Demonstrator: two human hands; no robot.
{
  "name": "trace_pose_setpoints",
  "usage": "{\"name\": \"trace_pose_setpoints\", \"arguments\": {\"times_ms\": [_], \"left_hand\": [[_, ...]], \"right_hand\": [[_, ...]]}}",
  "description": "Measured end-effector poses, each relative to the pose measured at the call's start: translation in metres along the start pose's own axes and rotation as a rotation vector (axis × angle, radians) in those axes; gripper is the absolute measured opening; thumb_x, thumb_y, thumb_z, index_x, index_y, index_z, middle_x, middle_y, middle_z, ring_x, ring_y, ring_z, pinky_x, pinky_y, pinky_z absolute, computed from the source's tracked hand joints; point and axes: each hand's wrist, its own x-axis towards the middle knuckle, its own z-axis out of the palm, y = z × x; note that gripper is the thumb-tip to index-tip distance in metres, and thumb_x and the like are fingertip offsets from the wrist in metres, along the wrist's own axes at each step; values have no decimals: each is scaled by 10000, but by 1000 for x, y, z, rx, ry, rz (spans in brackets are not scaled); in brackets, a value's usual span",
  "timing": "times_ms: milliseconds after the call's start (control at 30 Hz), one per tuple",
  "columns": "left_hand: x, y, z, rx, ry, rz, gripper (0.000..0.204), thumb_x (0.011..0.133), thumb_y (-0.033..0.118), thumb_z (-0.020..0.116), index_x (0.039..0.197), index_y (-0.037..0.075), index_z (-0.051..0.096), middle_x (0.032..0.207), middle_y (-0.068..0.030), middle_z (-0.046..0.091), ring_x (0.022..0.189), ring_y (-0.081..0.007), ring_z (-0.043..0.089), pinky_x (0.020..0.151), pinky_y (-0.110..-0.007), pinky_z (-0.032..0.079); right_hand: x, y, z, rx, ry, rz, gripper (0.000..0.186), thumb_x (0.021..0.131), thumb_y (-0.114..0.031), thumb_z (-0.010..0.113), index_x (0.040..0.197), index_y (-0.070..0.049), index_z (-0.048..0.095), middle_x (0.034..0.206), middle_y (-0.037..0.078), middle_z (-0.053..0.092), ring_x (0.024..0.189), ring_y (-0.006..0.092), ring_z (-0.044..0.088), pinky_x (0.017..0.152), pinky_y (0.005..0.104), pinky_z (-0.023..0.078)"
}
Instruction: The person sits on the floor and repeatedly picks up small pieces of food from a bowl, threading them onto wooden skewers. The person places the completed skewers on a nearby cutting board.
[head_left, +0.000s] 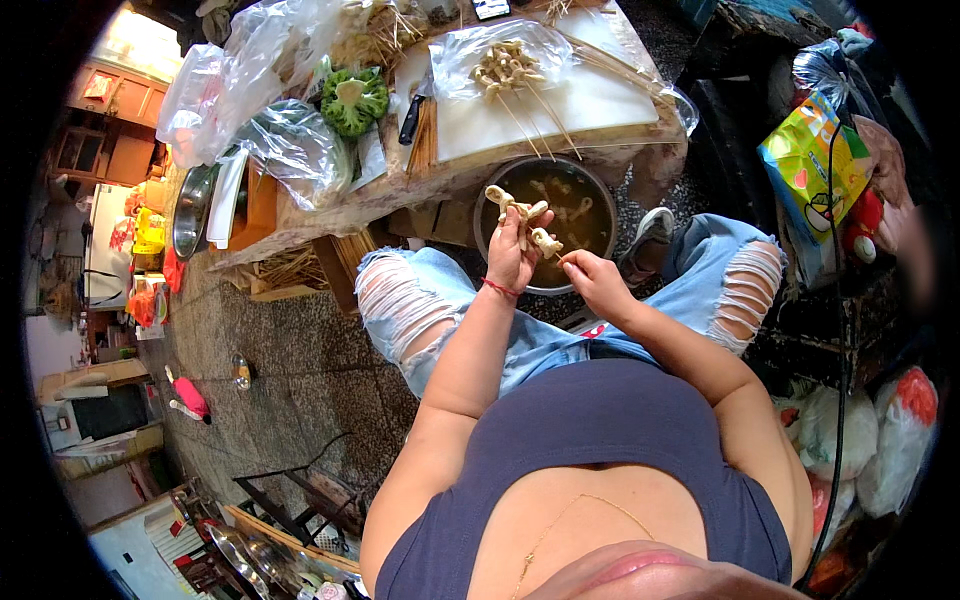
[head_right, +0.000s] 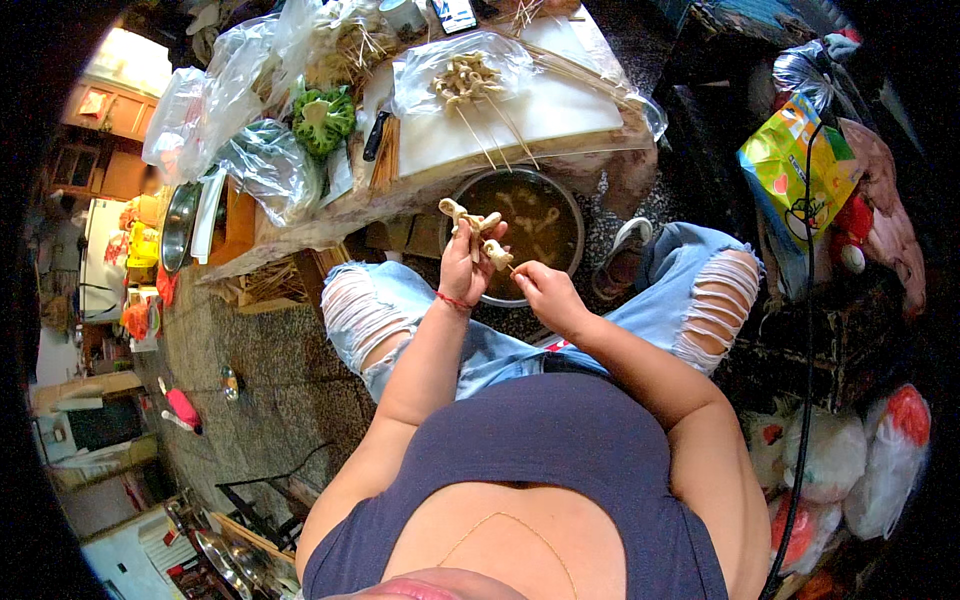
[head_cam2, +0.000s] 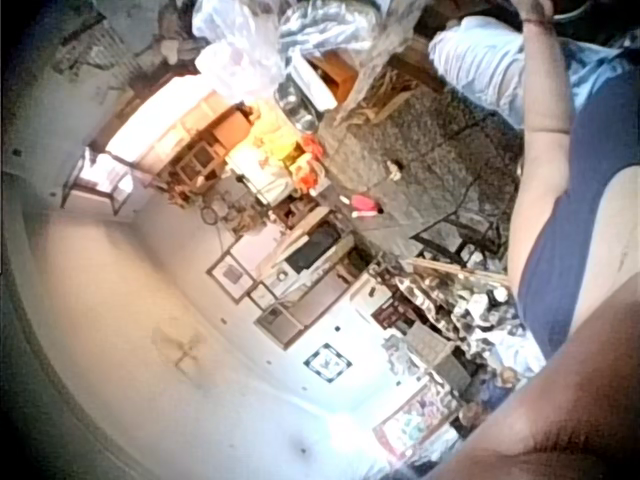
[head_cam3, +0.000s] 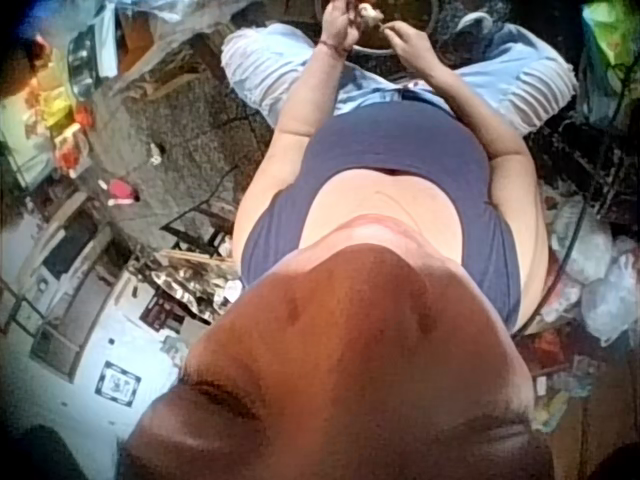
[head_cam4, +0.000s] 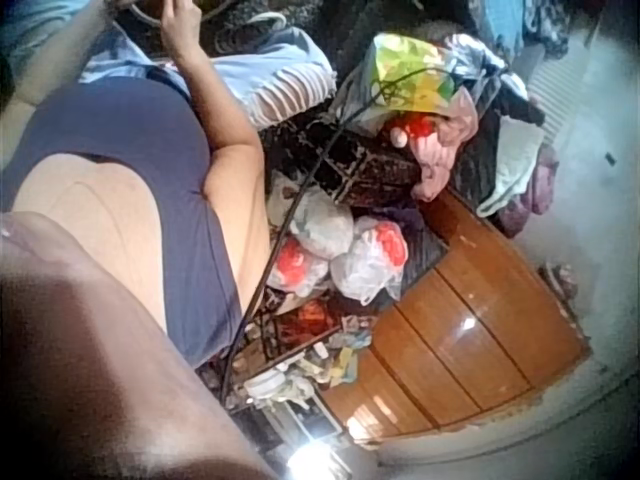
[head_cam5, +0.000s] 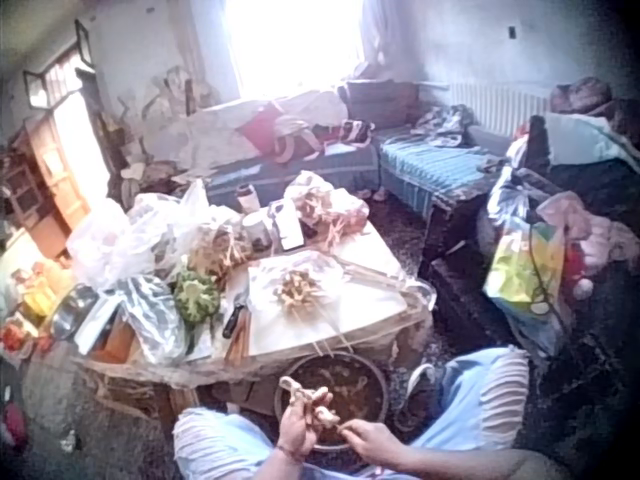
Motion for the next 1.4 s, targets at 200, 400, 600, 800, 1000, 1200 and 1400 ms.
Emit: {"name": "trace_pose_setpoints", "arguments": {"times_ms": [200, 400, 600, 800, 1000, 1200, 1400], "left_hand": [[-6, -7, 5, -21, 23, -19, 277, 942, 351, 401, 1040, 108, 495, 1105, -125, 589, 1015, -255, 582, 747, -412, 537], [3, 13, 3, -154, -31, -37, 361, 921, 409, 424, 1061, 91, 521, 1152, -114, 564, 1084, -267, 534, 814, -457, 504], [11, 19, -6, -18, 152, 131, 272, 940, 358, 411, 965, 99, 491, 1042, -118, 597, 979, -243, 583, 811, -429, 500], [9, 13, -7, -10, 112, 132, 250, 944, 340, 397, 906, 114, 496, 968, -110, 609, 929, -244, 596, 822, -451, 496], [9, 10, -6, -23, 95, 123, 236, 948, 326, 394, 925, 109, 486, 970, -109, 599, 905, -235, 598, 816, -440, 495], [1, 9, 13, -94, -77, 19, 411, 910, 436, 439, 1149, 102, 461, 1136, -89, 552, 1049, -236, 544, 813, -389, 495], [-8, 0, 13, 256, -78, -144, 341, 876, 188, 573, 1156, 24, 466, 1026, -106, 604, 972, -199, 589, 828, -306, 481]], "right_hand": [[2, -7, 3, 26, 14, 29, 190, 860, -143, 520, 951, 0, 605, 829, 175, 631, 776, 279, 629, 673, 345, 476], [8, -2, 5, 44, 17, -34, 185, 854, -142, 534, 941, 1, 614, 824, 170, 634, 766, 261, 633, 664, 338, 475], [1, -4, 6, 32, -47, -9, 171, 845, -131, 547, 938, -6, 619, 832, 168, 636, 763, 274, 632, 660, 337, 477], [-2, -9, 6, 17, -39, -8, 173, 842, -131, 546, 929, 0, 618, 837, 172, 635, 773, 282, 630, 670, 338, 478], [-1, -6, 4, 28, -39, 14, 189, 852, -142, 530, 934, 4, 616, 838, 169, 637, 781, 263, 630, 679, 337, 475], [11, -5, 2, 99, 15, -7, 187, 869, -138, 512, 946, 0, 612, 776, 119, 608, 709, 189, 579, 637, 297, 449], [18, 2, 3, 144, 29, 15, 182, 859, -136, 527, 967, -6, 593, 823, 165, 624, 752, 234, 618, 674, 320, 467]]}}
